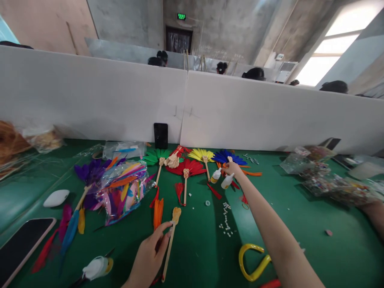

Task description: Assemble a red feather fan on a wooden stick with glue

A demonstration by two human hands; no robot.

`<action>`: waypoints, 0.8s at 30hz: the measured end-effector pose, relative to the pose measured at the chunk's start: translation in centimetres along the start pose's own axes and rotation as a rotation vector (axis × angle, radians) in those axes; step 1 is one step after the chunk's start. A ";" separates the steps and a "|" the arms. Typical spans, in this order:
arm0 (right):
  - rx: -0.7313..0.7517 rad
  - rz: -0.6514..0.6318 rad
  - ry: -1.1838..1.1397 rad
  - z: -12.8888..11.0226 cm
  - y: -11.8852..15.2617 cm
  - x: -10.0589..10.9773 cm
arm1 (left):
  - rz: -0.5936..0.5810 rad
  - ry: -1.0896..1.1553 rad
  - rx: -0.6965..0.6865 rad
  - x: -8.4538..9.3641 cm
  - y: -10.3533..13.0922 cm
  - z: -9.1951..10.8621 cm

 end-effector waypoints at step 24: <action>0.011 -0.067 -0.044 -0.2 -1.2 -1.1 | 0.032 -0.040 -0.021 0.4 0.2 -0.3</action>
Point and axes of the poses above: each hand's wrist, its own y-axis away from the middle knuckle, its own x-axis out of the back of the hand, z = x × y, the point moved 8 cm from there along -y, towards the middle knuckle, and after that the axes turned 1 degree about -z, right-handed, at the moved point
